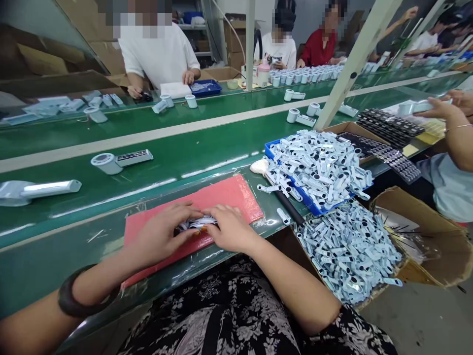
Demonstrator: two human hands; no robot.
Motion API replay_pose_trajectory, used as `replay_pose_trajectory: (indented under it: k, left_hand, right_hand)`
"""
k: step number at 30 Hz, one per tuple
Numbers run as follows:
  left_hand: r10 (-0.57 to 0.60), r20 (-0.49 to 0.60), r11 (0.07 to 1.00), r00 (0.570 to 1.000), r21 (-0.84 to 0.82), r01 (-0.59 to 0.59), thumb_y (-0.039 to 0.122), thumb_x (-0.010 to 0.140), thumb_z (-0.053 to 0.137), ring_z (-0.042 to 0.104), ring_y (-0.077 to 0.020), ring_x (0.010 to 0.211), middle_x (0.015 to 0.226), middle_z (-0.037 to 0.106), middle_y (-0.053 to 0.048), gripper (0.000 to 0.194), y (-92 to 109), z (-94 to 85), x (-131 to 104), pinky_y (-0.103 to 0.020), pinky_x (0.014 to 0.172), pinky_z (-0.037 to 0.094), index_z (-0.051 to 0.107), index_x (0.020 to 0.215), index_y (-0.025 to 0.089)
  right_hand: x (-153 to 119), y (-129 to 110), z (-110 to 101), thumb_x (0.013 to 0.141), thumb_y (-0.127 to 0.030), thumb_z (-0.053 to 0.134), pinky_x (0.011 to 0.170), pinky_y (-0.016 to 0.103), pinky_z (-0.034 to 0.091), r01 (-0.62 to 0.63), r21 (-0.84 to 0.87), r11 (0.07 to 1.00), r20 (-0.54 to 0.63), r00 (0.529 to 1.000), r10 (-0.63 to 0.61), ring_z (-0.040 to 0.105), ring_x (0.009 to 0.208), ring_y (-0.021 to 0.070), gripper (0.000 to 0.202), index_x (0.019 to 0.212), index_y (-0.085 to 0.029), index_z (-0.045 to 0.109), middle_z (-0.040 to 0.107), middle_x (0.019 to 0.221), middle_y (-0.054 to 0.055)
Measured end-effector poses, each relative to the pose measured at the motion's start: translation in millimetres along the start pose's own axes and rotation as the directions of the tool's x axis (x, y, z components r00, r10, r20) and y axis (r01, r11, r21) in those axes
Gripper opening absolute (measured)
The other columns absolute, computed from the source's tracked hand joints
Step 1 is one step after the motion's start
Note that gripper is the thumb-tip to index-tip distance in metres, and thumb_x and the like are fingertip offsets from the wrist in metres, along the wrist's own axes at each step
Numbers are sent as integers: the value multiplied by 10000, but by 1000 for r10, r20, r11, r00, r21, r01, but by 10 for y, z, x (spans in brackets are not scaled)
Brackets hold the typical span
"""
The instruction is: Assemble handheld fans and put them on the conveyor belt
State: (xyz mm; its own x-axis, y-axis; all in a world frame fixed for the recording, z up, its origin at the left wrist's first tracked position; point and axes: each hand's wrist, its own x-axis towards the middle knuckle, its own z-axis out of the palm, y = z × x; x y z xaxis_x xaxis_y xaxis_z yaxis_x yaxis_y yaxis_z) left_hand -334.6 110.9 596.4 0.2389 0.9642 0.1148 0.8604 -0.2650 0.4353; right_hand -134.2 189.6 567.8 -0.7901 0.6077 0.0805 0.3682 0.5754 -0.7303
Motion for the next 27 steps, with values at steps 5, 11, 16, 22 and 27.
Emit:
replay_pose_trajectory:
  k: [5, 11, 16, 22, 27]
  left_hand:
    - [-74, -73, 997, 995, 5, 75, 278, 970, 501, 632, -295, 1137, 1147, 723, -105, 230, 39, 88, -34, -501, 1009, 517, 665, 1109, 195]
    - [70, -15, 981, 997, 183, -66, 315, 971, 531, 600, -327, 1133, 1156, 693, -121, 245, 17, 45, -55, -516, 973, 513, 625, 1164, 197]
    - [298, 13, 878, 954, 388, -280, 247, 971, 456, 616, -331, 985, 1068, 691, -117, 226, -352, -150, 219, -526, 855, 507, 639, 1100, 212]
    - [272, -32, 776, 962, 599, -200, 190, 967, 454, 409, -438, 1410, 1374, 578, -186, 297, -861, -471, 1654, -601, 1075, 391, 722, 1091, 159]
    - [79, -97, 824, 992, 566, -10, 65, 946, 417, 317, -428, 1489, 1560, 446, -171, 436, -1126, -279, 2683, -625, 1111, 359, 735, 1202, 217]
  right_hand:
    - [-16, -55, 33, 997, -151, 605, 1013, 428, 434, 2, -100, 995, -24, 1000, -4, 576, 1152, 254, 307, 1302, -173, 620, 654, 1218, 91]
    - [-26, -63, 56, 983, -175, 644, 1046, 405, 436, -1, -24, 1000, -69, 998, -1, 581, 1146, 242, 310, 1293, -171, 629, 661, 1216, 74]
    - [-115, 171, -320, 1023, -240, 622, 992, 419, 448, -100, -207, 973, -343, 939, 24, 543, 1141, 255, 266, 1284, -203, 654, 637, 1224, 79]
    - [-56, 514, -759, 974, -216, 685, 854, 501, 411, -434, -655, 619, -438, 885, 157, 473, 1120, 367, 168, 1124, -149, 723, 579, 1321, 172]
    - [87, 600, -677, 969, -158, 669, 892, 517, 386, -412, -717, 562, -424, 898, 117, 461, 1190, 375, 67, 962, -156, 736, 577, 1376, 154]
